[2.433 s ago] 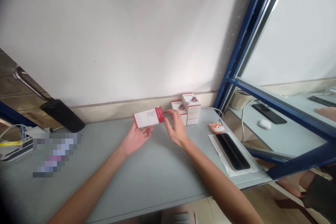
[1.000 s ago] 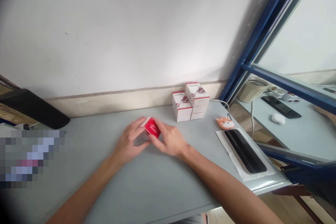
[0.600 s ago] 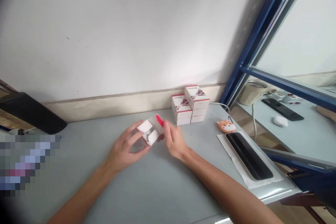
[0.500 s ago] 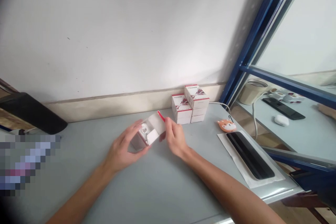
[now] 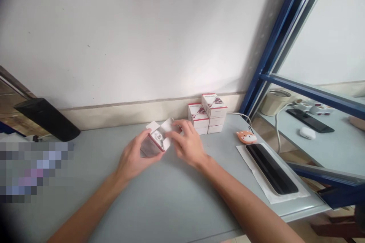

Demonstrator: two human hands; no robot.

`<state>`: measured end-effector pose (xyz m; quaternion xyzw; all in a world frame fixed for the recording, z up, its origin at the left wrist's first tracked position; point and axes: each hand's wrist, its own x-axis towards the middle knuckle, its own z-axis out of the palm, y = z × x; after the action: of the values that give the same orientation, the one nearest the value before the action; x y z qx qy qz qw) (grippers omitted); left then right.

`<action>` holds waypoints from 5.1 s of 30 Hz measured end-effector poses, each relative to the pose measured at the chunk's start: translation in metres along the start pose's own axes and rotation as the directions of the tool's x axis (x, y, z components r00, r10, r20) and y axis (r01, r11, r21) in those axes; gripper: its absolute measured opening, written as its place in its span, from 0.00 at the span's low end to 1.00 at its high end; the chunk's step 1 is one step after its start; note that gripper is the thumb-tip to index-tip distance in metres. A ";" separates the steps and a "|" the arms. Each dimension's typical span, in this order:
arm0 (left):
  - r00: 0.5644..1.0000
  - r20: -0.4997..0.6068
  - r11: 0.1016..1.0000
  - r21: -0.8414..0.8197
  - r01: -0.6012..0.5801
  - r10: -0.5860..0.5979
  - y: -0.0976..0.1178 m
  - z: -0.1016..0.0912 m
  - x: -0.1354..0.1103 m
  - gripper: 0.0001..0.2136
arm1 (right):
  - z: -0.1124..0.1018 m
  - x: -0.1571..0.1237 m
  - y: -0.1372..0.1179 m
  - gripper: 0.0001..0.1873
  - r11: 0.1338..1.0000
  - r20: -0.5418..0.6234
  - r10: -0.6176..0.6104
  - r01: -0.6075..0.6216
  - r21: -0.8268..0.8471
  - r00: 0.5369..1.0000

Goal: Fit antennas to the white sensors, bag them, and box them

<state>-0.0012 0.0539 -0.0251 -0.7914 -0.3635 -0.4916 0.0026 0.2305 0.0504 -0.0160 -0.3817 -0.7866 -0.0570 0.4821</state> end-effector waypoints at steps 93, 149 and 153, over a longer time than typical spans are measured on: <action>0.980 0.062 0.917 0.347 -0.198 0.188 -0.009 0.000 0.001 0.25 | -0.049 0.014 0.064 0.14 0.651 -0.173 0.204 -0.265 -0.711 0.964; 0.988 0.146 0.884 0.454 -0.110 0.048 -0.022 -0.009 0.009 0.43 | -0.031 0.019 0.018 0.12 0.934 -0.173 0.344 -0.318 0.160 0.923; 0.990 0.119 0.892 0.452 0.015 -0.076 -0.028 -0.019 0.015 0.39 | -0.032 0.022 0.012 0.14 0.879 -0.146 0.452 -0.411 0.242 0.880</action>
<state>-0.0281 0.0764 -0.0132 -0.7916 -0.4850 -0.3403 0.1497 0.2559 0.0562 0.0154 -0.4888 -0.6309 0.0957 0.5948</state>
